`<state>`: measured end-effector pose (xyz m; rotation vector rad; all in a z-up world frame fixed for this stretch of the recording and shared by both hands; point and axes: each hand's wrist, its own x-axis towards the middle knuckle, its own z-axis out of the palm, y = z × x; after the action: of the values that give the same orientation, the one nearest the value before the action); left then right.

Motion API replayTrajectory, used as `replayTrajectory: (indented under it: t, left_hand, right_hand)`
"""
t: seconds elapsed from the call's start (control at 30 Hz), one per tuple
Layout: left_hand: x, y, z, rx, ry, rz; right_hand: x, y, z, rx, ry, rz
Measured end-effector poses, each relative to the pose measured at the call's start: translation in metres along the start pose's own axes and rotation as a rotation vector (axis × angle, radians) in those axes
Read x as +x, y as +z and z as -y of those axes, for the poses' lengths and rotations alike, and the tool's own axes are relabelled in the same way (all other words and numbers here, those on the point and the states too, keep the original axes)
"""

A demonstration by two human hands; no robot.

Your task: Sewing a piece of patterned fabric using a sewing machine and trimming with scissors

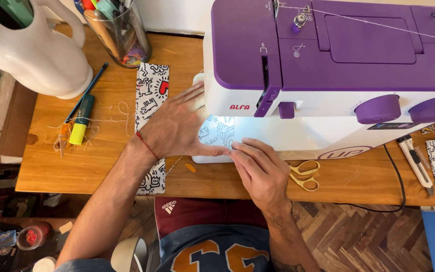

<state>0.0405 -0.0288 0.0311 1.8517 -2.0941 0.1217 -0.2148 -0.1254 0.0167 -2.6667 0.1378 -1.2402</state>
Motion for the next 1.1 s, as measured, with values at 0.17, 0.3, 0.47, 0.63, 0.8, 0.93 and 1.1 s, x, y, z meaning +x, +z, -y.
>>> replayTrajectory:
  t: [0.17,0.3,0.47,0.63,0.8,0.93,1.1]
  left_hand:
    - [0.003,-0.002,0.003,0.015,-0.017,0.075]
    - [0.006,-0.003,0.003,0.029,0.032,0.044]
    - [0.008,-0.004,0.006,0.055,0.052,0.034]
    - [0.010,0.000,0.011,0.022,0.018,0.055]
    - [0.023,-0.025,-0.002,-0.073,0.059,-0.070]
    - [0.027,-0.030,-0.008,-0.123,0.003,-0.117]
    - [0.027,-0.035,-0.006,-0.103,0.000,-0.106]
  right_hand:
    - [0.004,-0.003,0.001,-0.037,0.008,0.014]
    - [0.005,-0.007,0.001,-0.086,0.005,0.045]
    - [0.002,-0.008,0.001,-0.116,0.017,0.086]
    - [0.003,-0.009,0.001,-0.155,0.026,0.100]
    - [0.003,-0.009,-0.001,-0.192,0.053,0.082]
    - [0.008,-0.012,-0.002,-0.185,0.054,0.058]
    - [0.010,-0.012,-0.005,-0.184,0.038,0.051]
